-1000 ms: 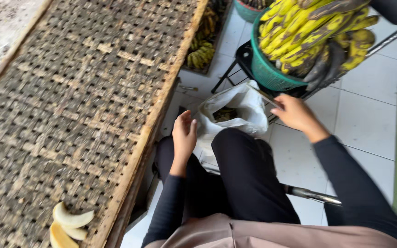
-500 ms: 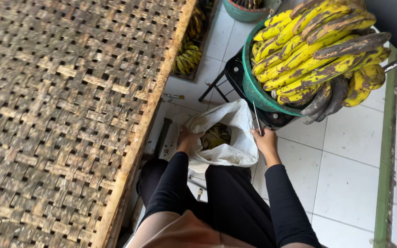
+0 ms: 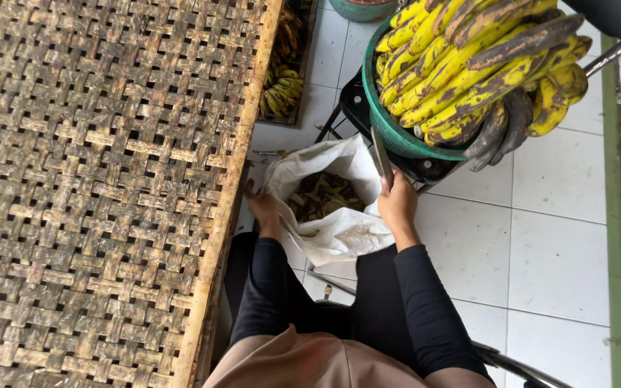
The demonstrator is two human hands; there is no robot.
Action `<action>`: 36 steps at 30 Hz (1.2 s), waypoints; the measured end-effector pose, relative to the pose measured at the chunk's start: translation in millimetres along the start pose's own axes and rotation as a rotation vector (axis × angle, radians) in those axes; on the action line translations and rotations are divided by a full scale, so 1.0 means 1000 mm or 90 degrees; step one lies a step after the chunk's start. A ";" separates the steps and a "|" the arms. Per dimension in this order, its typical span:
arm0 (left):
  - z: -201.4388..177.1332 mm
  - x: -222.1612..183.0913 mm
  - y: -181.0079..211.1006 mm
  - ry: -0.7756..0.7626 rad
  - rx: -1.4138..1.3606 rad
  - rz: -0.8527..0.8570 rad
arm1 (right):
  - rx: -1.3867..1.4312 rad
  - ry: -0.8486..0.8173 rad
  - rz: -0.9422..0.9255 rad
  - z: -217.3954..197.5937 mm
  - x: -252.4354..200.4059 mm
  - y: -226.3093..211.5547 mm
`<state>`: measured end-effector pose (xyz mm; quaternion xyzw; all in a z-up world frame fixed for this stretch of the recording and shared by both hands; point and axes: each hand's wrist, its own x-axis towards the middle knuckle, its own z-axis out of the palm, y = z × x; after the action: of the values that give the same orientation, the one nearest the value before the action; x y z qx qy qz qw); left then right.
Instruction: The person peels bananas and then slices them into thin sections using a knife, placing the slices onto a woven mat.
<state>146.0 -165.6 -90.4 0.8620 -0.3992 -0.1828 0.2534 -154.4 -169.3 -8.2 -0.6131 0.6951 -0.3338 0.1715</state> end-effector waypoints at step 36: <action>-0.042 -0.129 0.531 0.389 0.237 1.041 | 0.794 -0.288 0.261 0.004 -0.124 0.008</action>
<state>-227.3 -346.0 267.3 0.3463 -0.8275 0.3604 0.2559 -134.1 -50.5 -37.8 -0.3108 0.4224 -0.4960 0.6920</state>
